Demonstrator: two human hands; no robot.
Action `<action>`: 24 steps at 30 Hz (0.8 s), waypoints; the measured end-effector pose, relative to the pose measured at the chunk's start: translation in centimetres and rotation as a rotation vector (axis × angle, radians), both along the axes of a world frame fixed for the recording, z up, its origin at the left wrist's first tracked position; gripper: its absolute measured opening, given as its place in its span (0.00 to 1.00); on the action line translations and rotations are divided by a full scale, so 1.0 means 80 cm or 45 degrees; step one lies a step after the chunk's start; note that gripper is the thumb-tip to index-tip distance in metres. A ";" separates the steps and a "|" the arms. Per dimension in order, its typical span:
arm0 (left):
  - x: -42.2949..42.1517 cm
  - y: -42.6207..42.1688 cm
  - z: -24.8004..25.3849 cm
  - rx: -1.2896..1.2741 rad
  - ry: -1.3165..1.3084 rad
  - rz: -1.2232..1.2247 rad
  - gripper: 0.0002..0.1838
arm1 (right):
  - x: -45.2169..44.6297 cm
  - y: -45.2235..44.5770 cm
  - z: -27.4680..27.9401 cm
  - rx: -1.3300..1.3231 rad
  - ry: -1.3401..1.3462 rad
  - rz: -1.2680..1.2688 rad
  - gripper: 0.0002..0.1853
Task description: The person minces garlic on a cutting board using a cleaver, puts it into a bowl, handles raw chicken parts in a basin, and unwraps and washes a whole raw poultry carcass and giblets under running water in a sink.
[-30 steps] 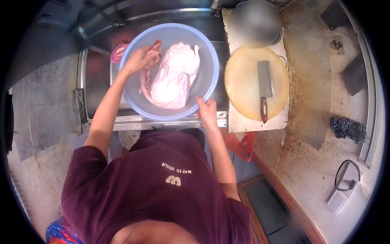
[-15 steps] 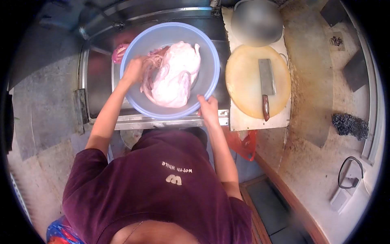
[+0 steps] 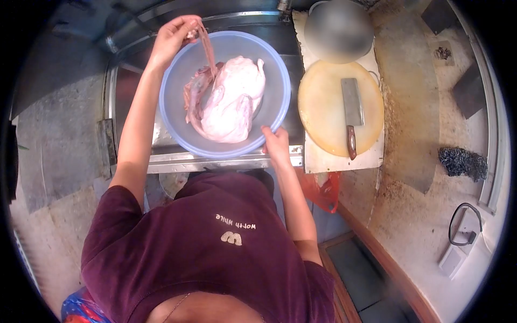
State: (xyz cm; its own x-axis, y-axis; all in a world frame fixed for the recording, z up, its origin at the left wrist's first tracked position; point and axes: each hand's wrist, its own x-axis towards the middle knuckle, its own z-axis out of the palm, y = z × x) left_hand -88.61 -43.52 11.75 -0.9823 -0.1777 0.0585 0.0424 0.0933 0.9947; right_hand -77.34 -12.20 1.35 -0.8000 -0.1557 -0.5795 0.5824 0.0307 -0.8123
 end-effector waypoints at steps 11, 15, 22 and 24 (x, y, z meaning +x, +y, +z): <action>-0.008 -0.002 0.075 0.574 0.567 0.109 0.10 | -0.002 -0.001 0.001 0.016 -0.016 0.006 0.11; -0.010 -0.004 0.132 0.504 0.766 -0.049 0.12 | -0.001 -0.002 0.002 0.032 -0.009 0.014 0.11; -0.008 0.015 0.133 0.375 0.718 0.136 0.12 | -0.001 -0.001 0.002 0.016 0.007 0.016 0.12; -0.008 0.007 0.093 0.242 0.390 0.010 0.13 | -0.001 -0.002 0.002 0.022 0.008 0.022 0.12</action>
